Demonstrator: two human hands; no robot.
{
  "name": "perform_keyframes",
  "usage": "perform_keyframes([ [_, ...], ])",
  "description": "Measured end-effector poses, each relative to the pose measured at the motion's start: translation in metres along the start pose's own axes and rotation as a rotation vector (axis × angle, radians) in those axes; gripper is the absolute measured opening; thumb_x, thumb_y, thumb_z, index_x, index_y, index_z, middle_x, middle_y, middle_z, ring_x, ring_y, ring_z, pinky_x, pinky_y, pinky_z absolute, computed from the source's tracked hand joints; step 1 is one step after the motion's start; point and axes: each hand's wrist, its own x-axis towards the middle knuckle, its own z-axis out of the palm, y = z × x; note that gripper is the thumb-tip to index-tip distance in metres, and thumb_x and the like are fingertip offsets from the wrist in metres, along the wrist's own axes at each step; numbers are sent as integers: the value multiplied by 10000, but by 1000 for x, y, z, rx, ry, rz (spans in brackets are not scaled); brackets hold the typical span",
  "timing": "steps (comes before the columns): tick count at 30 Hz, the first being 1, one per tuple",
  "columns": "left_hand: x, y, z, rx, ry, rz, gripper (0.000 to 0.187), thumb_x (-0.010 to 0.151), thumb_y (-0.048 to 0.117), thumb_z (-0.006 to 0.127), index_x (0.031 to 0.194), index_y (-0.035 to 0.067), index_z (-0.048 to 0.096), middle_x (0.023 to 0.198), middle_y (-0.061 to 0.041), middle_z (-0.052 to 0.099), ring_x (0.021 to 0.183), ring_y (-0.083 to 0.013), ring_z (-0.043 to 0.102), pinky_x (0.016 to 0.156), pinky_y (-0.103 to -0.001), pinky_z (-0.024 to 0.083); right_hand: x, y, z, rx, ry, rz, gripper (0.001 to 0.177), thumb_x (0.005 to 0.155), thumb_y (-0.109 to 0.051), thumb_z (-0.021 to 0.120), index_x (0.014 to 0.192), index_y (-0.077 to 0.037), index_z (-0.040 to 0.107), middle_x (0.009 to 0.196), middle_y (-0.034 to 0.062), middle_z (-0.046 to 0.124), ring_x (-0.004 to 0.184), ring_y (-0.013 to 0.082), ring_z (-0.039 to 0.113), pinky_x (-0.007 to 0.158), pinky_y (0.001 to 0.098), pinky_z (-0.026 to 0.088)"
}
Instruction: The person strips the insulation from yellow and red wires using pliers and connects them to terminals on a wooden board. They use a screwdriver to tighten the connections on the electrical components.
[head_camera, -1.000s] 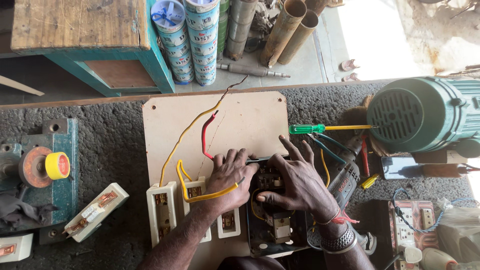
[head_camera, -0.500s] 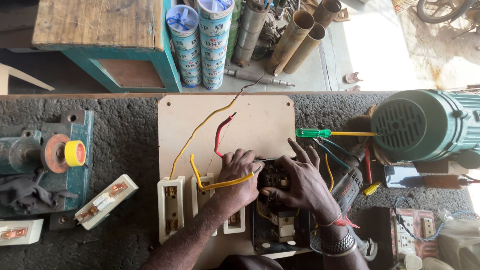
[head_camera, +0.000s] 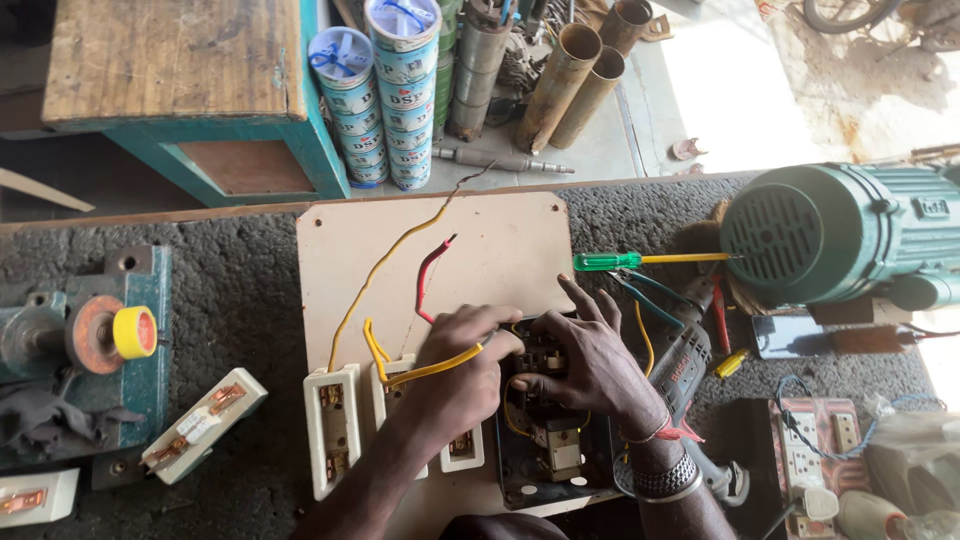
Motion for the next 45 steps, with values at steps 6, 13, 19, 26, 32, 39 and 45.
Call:
perform_keyframes([
  [6,12,10,-48,58,628,-4,176,979,77,599,1116,-32,612,1122,-159,577,1050,-279,585,887,-388,494,0,-1,-13,189,142,-25,382,723,-427,840,951,-129,766,998,44,813,1424,377,454,1168,619,230],
  [13,69,-23,-43,-602,29,-305,375,1077,318,510,1053,37,756,666,-4,476,635,-113,429,584,-296,323,18,-13,-54,305,377,-9,240,1012,-263,628,1115,-66,718,1067,72,776,1125,273,710,966,409,546],
  [19,86,-48,-22,-527,-292,-303,347,988,406,643,921,116,821,580,-16,590,548,-132,478,543,-333,374,33,-18,-60,593,201,109,330,1015,-292,600,1180,-39,731,932,61,772,894,151,716,816,322,573],
  [26,84,-56,-17,-240,-182,-68,226,876,351,773,852,127,792,765,-49,754,732,-248,739,692,-385,561,48,-6,-35,495,82,85,211,959,-217,665,1041,-41,746,934,73,747,845,168,695,744,318,542],
  [32,82,-58,-6,-94,-157,-43,134,859,280,781,834,148,783,798,-32,754,713,-246,727,648,-385,555,55,9,-19,328,33,15,163,942,-185,670,954,-40,744,909,114,720,935,279,691,837,379,530],
  [39,81,-56,6,45,-87,-15,130,868,253,780,810,139,762,778,-30,719,701,-268,712,599,-391,550,51,21,5,170,152,-36,152,909,-192,697,928,-55,762,1044,140,739,1188,334,644,965,435,508],
  [45,80,-67,12,20,-179,3,161,816,313,820,823,158,778,771,-28,721,693,-252,715,620,-398,552,49,31,-2,193,15,-166,191,854,-113,655,995,-68,775,1083,148,733,1209,337,597,1007,459,475],
])
